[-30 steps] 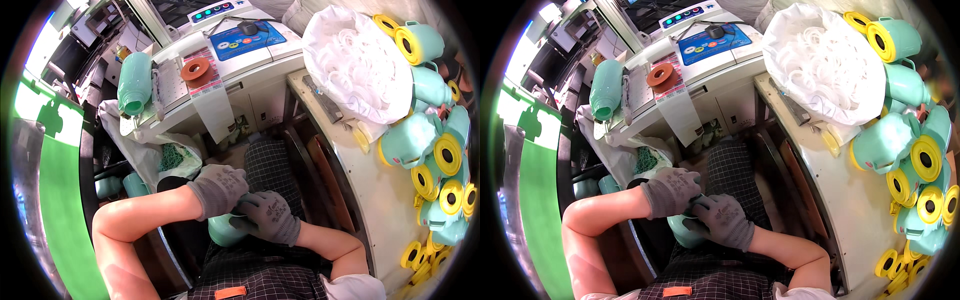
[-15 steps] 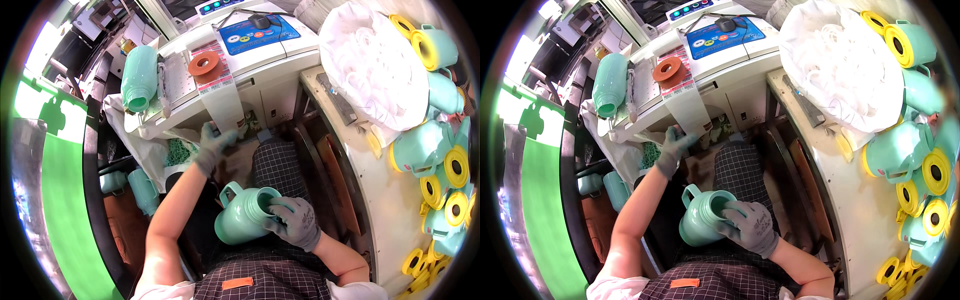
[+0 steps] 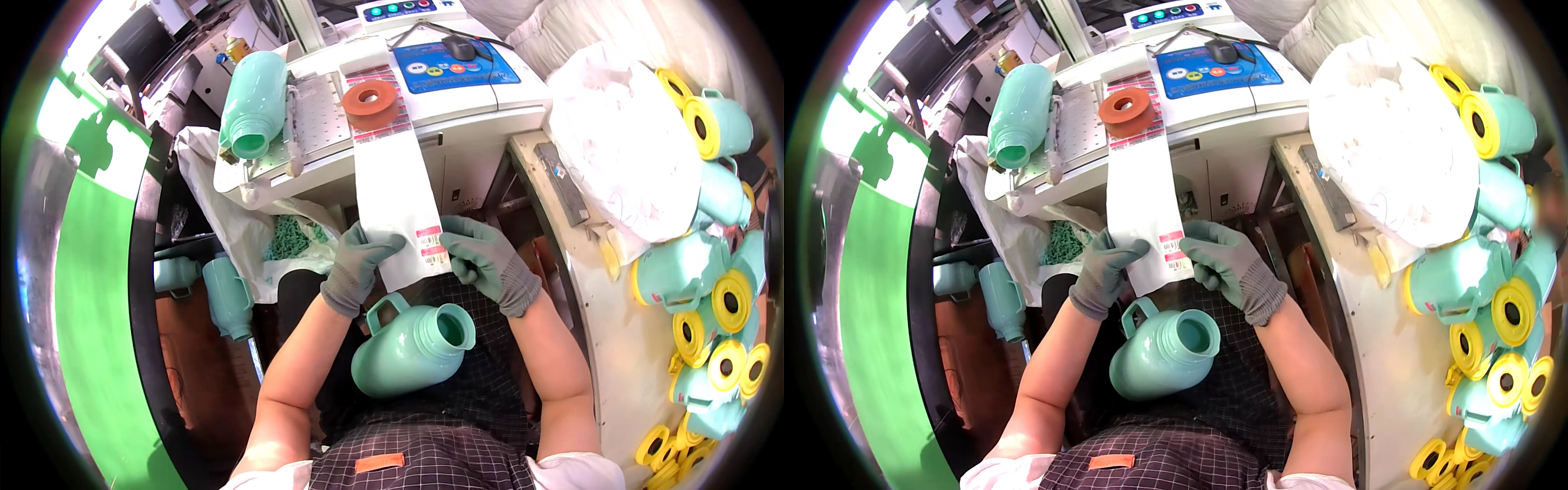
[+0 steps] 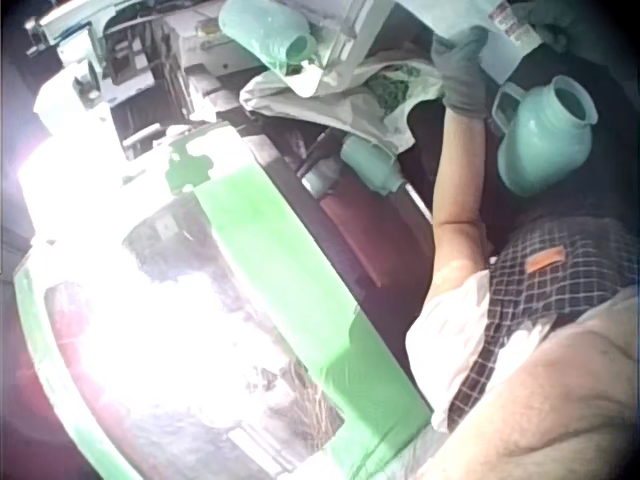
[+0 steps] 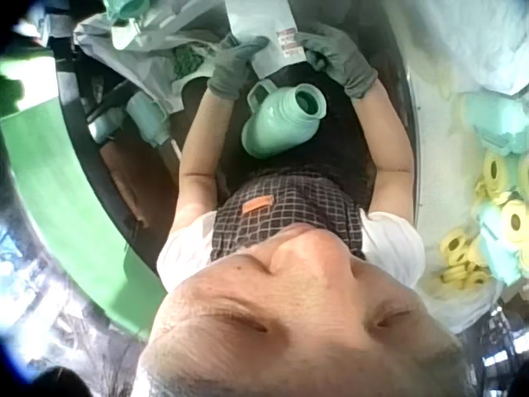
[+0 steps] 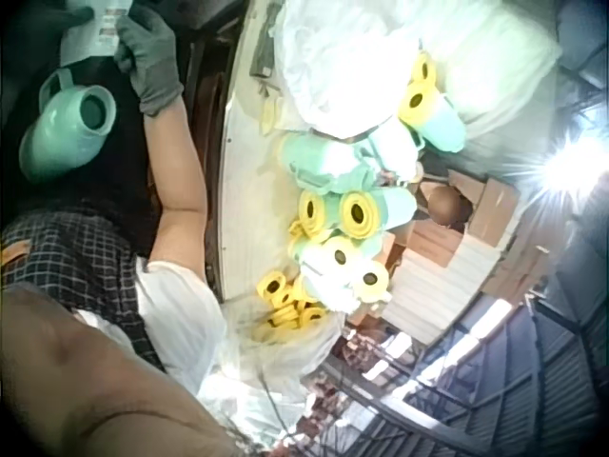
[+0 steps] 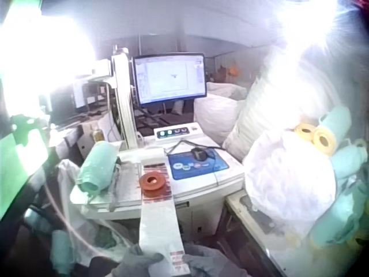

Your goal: The person repeatedly picks up a light green plastic container, applies a label from a machine, and places a yellow lid on top. The person then sets the finished container on a table to the right. This process is repeated for multiple containers throughout the clip.

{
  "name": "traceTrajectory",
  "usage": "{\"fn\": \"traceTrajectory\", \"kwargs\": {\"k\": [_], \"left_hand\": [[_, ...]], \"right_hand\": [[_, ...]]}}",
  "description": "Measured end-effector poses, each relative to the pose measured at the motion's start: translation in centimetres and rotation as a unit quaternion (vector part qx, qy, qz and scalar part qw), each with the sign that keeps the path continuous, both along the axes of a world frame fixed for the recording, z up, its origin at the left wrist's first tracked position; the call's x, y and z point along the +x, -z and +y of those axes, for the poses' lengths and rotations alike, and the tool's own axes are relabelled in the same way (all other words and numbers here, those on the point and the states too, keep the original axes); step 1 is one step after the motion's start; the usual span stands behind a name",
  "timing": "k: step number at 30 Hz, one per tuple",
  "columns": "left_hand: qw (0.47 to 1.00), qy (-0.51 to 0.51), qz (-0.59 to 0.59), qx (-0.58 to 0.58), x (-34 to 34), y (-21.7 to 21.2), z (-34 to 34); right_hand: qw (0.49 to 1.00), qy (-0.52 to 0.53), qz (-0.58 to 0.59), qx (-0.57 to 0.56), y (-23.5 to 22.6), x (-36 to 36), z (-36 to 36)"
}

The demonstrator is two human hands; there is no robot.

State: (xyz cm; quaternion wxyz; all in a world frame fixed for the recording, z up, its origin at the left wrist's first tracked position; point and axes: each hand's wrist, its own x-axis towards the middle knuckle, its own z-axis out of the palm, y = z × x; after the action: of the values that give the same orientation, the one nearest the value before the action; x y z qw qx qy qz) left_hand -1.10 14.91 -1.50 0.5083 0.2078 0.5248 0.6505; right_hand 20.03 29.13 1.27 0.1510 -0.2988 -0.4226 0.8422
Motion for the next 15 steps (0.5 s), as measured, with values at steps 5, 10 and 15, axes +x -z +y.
{"fn": "traceTrajectory", "kwargs": {"k": [5,10,15], "left_hand": [[0.954,-0.123,0.272,0.03,1.9,-1.0,0.2],[0.631,-0.131,0.761,0.076,2.2,-4.4,0.7],[0.596,-0.111,0.789,0.1,2.1,-3.5,1.3]], "right_hand": [[0.997,-0.009,-0.055,0.054,0.4,-1.8,-1.1],[0.993,0.059,0.02,0.1,2.2,-2.5,-2.0],[0.989,0.049,0.003,0.14,2.1,-2.6,-2.0]]}}
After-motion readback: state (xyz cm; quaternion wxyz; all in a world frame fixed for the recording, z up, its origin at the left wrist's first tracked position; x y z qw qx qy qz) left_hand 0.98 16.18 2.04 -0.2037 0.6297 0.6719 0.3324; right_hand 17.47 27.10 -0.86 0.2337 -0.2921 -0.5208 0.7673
